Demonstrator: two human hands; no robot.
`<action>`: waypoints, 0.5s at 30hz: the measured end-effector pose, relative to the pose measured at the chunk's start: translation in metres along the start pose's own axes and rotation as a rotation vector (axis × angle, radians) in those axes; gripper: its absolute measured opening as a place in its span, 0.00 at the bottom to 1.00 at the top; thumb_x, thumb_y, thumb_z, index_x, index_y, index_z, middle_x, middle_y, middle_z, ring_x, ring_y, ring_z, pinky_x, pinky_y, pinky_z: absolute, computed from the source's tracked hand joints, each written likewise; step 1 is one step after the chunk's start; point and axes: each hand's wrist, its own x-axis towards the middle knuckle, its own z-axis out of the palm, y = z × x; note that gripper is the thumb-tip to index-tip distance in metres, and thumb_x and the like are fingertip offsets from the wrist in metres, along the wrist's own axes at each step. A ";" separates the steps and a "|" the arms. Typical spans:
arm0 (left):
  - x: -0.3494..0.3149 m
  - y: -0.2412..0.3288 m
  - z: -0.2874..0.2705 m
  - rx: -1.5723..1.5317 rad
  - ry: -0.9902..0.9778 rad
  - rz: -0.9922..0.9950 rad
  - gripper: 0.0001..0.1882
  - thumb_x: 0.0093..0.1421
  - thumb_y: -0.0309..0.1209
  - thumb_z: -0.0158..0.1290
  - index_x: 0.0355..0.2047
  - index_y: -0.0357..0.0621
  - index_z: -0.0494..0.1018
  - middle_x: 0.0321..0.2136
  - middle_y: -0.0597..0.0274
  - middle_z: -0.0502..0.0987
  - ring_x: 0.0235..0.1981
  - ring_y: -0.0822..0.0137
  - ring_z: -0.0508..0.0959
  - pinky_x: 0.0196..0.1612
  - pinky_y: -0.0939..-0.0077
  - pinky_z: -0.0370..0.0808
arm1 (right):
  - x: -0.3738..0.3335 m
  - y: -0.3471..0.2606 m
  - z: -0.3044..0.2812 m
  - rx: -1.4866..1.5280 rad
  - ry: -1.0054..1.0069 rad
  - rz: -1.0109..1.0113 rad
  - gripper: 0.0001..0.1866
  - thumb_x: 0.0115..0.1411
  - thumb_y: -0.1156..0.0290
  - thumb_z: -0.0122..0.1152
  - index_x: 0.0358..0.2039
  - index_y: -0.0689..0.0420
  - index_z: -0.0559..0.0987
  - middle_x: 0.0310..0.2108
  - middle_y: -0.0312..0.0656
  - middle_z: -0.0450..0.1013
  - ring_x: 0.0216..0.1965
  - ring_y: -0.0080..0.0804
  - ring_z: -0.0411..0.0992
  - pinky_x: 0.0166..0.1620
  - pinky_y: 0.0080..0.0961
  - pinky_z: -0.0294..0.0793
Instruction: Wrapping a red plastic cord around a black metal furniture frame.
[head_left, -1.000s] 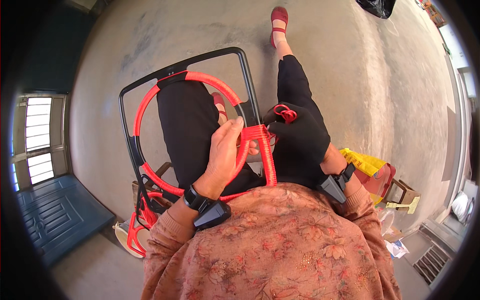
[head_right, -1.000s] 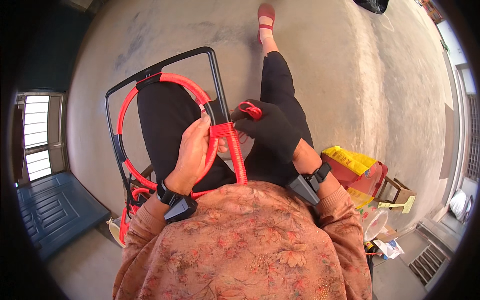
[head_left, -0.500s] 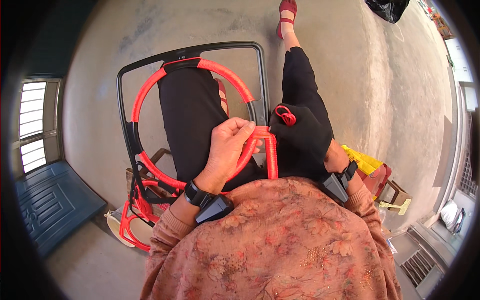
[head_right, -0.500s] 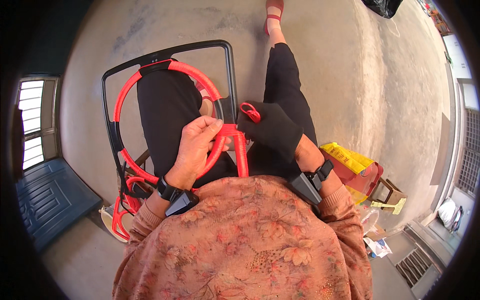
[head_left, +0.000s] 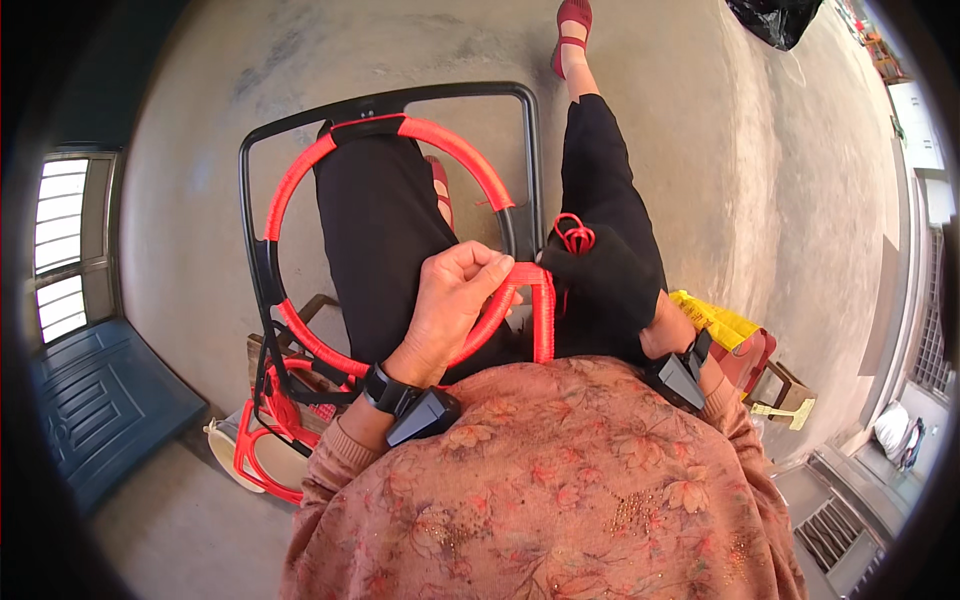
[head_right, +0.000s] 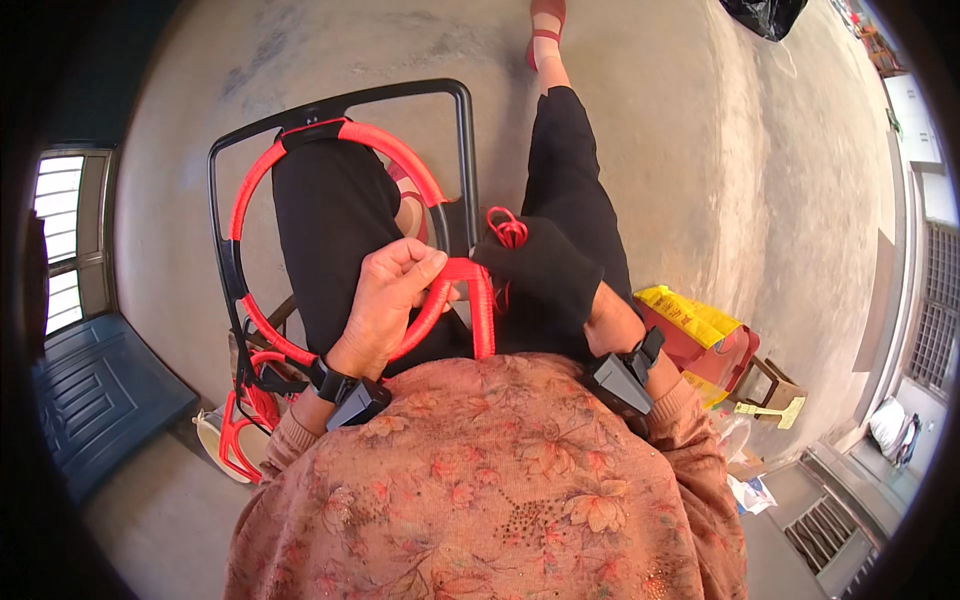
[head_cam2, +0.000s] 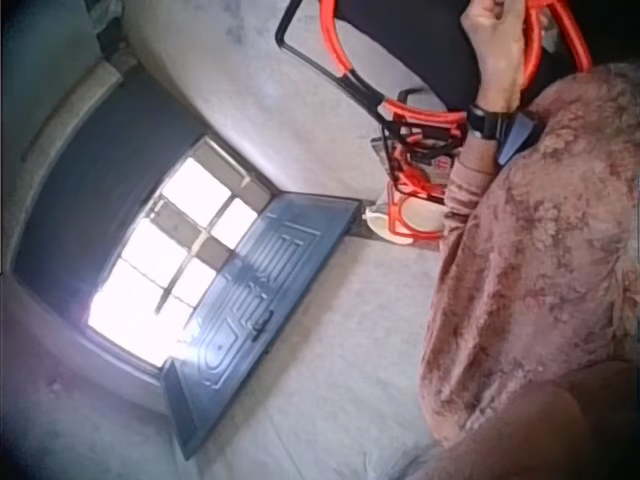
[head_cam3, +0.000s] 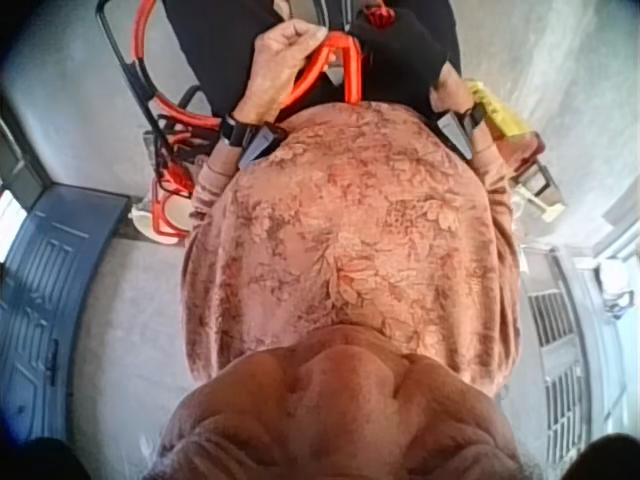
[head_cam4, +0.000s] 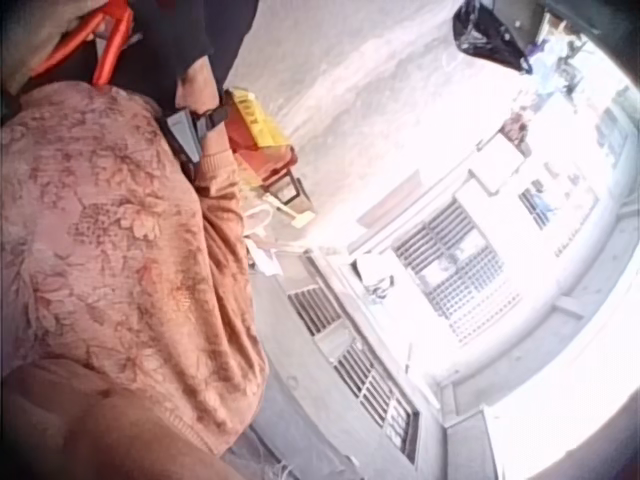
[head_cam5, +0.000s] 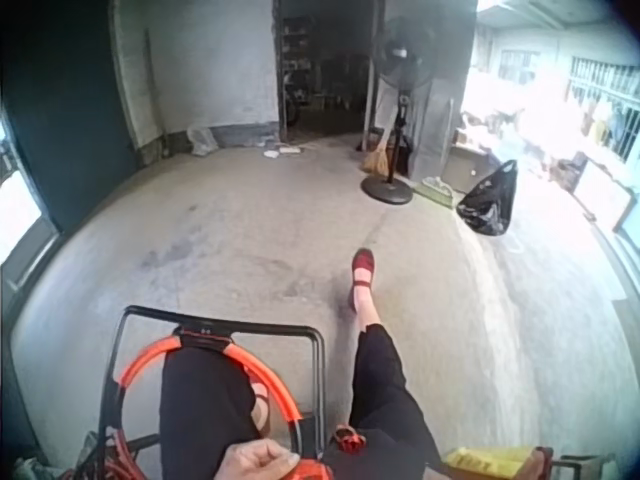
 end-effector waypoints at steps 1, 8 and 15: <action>0.000 0.000 -0.001 0.001 0.000 0.006 0.08 0.63 0.30 0.51 0.32 0.37 0.71 0.24 0.61 0.77 0.23 0.73 0.78 0.26 0.82 0.76 | 0.001 0.004 0.001 0.014 -0.001 -0.024 0.12 0.56 0.63 0.61 0.27 0.60 0.77 0.20 0.32 0.71 0.23 0.17 0.68 0.28 0.21 0.69; -0.002 -0.002 0.006 0.083 0.082 0.033 0.10 0.64 0.30 0.49 0.41 0.35 0.69 0.27 0.60 0.77 0.23 0.74 0.78 0.26 0.83 0.77 | 0.010 0.004 0.001 0.067 0.027 -0.032 0.08 0.58 0.68 0.61 0.27 0.59 0.77 0.21 0.31 0.72 0.24 0.15 0.68 0.29 0.19 0.69; 0.005 0.006 0.008 -0.071 0.093 -0.078 0.12 0.65 0.34 0.48 0.39 0.37 0.71 0.27 0.61 0.77 0.22 0.72 0.78 0.23 0.82 0.77 | 0.000 -0.013 -0.001 0.081 0.018 -0.058 0.10 0.57 0.67 0.60 0.29 0.61 0.76 0.21 0.32 0.71 0.24 0.17 0.69 0.29 0.19 0.70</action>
